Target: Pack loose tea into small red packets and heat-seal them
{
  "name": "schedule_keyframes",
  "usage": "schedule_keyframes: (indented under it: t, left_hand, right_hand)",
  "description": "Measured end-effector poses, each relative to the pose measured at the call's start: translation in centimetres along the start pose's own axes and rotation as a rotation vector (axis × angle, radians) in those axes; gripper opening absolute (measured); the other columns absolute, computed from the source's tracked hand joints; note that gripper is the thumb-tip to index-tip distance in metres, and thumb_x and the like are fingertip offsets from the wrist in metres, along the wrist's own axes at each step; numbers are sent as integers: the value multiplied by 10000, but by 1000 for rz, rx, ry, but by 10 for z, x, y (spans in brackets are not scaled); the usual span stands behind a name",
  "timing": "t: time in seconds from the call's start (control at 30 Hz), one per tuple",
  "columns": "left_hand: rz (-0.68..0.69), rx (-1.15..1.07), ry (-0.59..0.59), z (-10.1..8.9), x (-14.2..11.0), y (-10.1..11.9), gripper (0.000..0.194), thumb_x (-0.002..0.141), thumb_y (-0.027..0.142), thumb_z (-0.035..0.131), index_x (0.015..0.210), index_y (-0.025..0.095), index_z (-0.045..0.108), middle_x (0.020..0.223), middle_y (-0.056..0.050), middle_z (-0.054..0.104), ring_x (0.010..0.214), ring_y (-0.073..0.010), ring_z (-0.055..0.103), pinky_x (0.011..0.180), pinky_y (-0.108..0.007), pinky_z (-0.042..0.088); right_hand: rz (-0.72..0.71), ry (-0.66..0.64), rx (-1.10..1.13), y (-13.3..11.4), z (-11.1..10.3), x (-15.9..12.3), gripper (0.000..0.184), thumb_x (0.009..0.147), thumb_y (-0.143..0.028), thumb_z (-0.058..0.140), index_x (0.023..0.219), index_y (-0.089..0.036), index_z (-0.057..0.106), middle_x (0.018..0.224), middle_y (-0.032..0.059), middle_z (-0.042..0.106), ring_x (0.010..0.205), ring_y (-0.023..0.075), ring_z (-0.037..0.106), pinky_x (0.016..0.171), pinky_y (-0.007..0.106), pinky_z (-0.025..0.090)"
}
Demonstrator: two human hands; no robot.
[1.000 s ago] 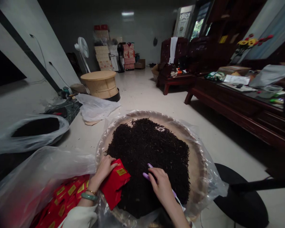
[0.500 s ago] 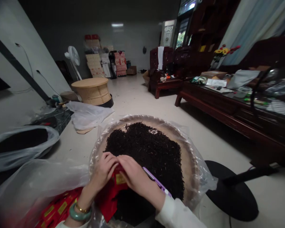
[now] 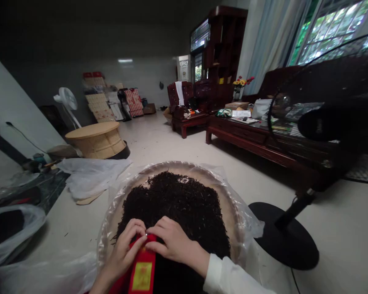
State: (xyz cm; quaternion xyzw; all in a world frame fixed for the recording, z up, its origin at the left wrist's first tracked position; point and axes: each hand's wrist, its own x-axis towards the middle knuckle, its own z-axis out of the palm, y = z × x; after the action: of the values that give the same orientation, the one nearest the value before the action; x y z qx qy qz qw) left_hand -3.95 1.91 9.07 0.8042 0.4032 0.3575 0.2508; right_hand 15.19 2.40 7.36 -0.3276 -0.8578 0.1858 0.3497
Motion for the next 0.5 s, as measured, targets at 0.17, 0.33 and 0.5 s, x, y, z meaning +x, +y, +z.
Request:
schedule_keyframes:
  t: [0.17, 0.33, 0.5]
  left_hand:
    - [-87, -246, -71, 5, 3, -1, 261, 900, 377, 480, 715, 197, 515, 791, -42, 571, 776, -181, 555, 709, -284, 449]
    - [-104, -154, -40, 10, 3, -14, 325, 857, 443, 541, 671, 184, 601, 764, -32, 547, 725, -168, 542, 663, -268, 434]
    - [-60, -166, 80, 14, 4, -23, 529, 824, 617, 507, 540, 178, 588, 610, -8, 490, 578, -138, 480, 535, -242, 372]
  right_hand:
    - [8, -4, 49, 0, -1, -1, 205, 905, -363, 566, 964, -213, 694, 876, 42, 651, 822, 169, 550, 738, 269, 470]
    - [-86, 83, 59, 0, 2, 1, 147, 878, -305, 589, 836, -186, 664, 866, 65, 645, 868, 189, 544, 771, 321, 491]
    - [-273, 60, 178, -6, 5, 0, 190, 920, -271, 511, 769, -204, 606, 769, 48, 652, 816, 163, 580, 765, 291, 514]
